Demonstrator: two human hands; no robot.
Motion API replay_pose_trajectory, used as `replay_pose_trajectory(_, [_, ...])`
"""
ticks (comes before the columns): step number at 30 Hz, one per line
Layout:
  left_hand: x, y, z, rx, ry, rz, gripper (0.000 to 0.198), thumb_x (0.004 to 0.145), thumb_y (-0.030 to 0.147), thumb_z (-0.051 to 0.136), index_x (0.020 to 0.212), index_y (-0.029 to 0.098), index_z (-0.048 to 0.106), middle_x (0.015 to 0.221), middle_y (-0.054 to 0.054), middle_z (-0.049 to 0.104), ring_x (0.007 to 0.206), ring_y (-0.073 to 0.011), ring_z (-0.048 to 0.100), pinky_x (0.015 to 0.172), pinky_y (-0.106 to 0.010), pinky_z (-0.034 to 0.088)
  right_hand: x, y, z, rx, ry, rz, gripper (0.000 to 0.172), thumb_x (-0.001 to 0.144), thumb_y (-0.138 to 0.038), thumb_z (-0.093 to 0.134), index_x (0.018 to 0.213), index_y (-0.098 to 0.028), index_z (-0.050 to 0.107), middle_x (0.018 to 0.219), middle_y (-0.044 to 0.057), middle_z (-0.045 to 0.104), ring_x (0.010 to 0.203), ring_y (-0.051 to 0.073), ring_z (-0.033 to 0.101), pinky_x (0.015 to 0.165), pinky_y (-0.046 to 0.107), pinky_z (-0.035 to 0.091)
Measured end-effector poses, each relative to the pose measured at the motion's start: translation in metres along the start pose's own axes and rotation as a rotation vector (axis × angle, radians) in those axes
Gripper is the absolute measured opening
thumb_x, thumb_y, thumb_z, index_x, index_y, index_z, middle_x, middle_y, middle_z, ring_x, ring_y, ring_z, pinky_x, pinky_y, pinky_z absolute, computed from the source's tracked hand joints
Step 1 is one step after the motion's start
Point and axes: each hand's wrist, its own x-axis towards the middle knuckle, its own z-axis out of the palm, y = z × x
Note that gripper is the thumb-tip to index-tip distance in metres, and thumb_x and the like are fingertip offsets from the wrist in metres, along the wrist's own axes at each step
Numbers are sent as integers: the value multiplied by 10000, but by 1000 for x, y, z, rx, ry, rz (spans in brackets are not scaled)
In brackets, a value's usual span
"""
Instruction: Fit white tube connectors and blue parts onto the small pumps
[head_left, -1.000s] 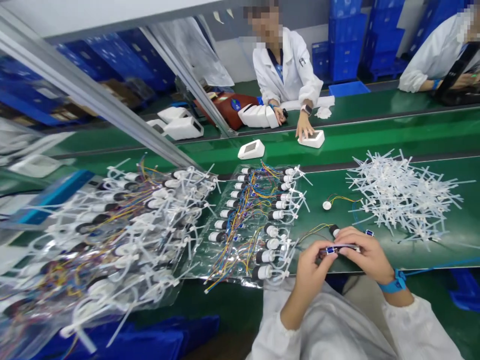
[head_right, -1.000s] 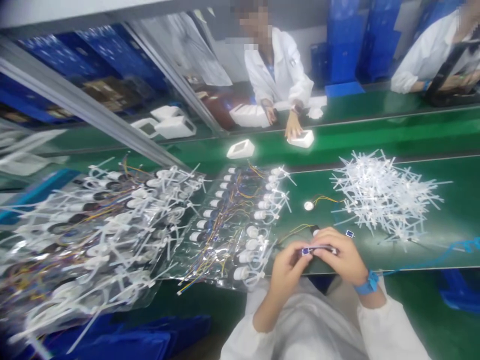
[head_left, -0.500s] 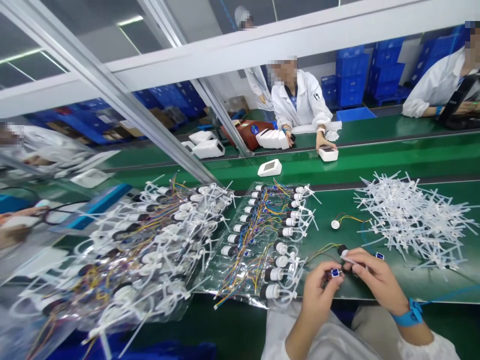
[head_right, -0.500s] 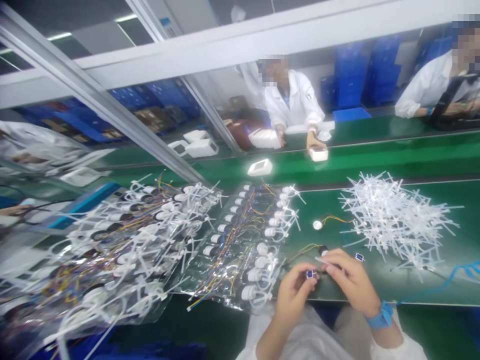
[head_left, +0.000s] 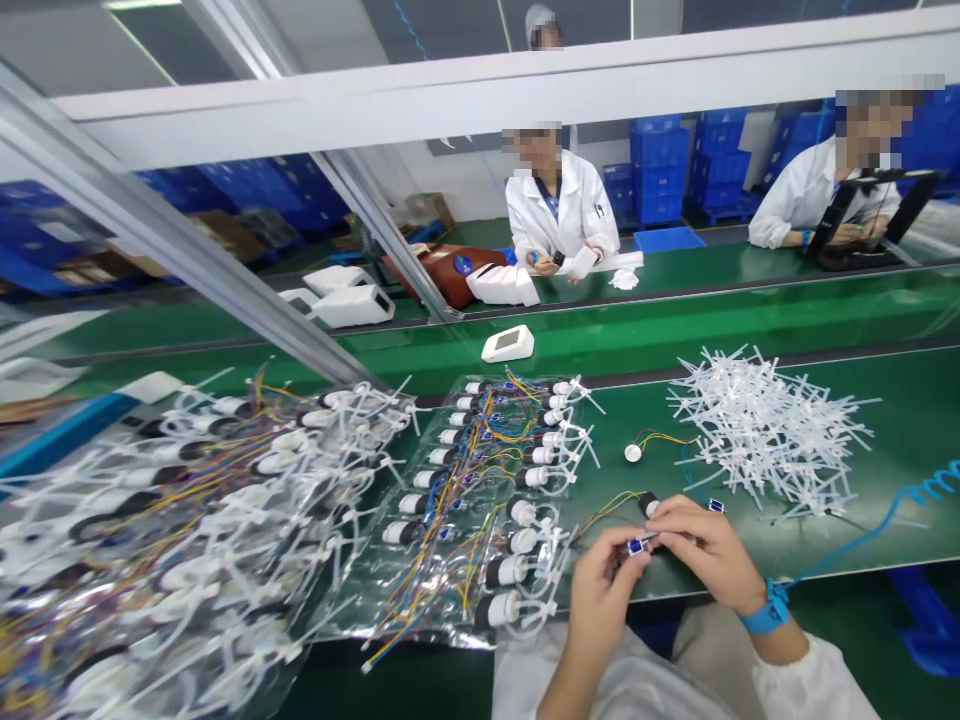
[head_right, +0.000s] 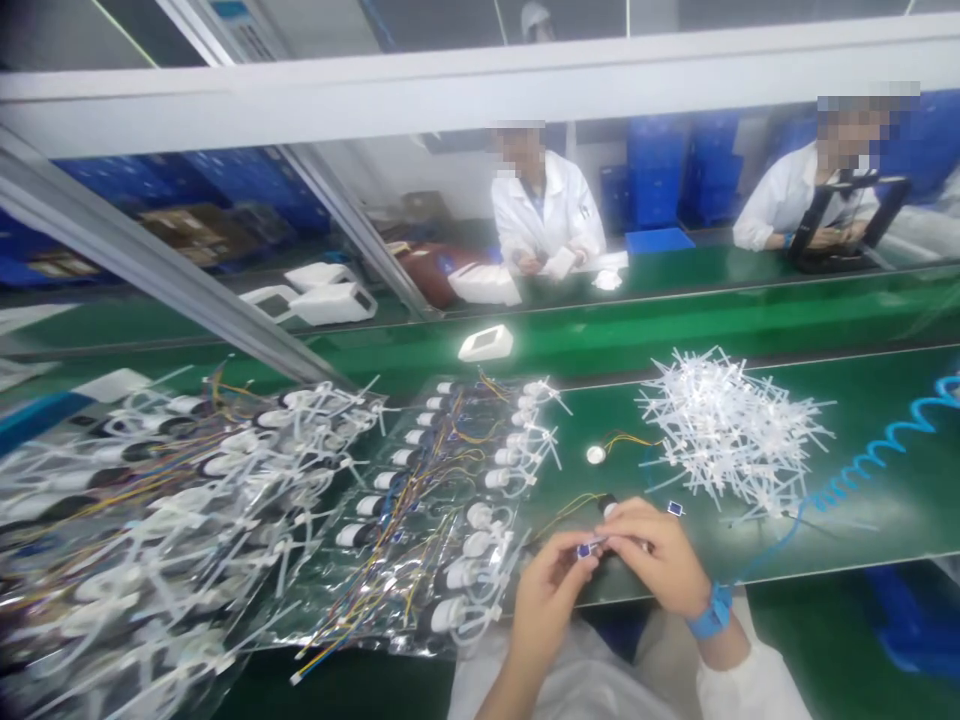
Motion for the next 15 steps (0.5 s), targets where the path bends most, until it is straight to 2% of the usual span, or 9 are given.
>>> replay_pose_trajectory(3, [0, 1, -1, 69, -16, 26, 303, 971, 473, 809, 1077, 190, 839, 1015, -101, 835, 933, -242, 781, 854, -319, 618, 1, 0, 1, 2, 29, -15, 299, 1108, -504, 715, 1106, -285, 917, 1087, 117, 838, 1101, 267, 786, 984, 392, 647])
replay_pose_trajectory(10, [2, -7, -6, 99, -41, 42, 427, 1035, 587, 712, 1150, 188, 810, 932, -81, 810, 742, -199, 729, 709, -280, 586, 2, 1, 4, -10, 60, -24, 282, 1119, -474, 693, 1080, -286, 899, 1059, 104, 836, 1087, 270, 785, 983, 389, 637])
replay_pose_trajectory(15, [1, -11, -8, 135, -73, 49, 438, 1026, 615, 720, 1144, 206, 821, 1030, -107, 824, 896, -251, 772, 779, -300, 618, 2, 3, 7, -12, 33, -20, 277, 1105, -496, 711, 1072, -298, 902, 1021, 98, 837, 1066, 280, 781, 976, 395, 635])
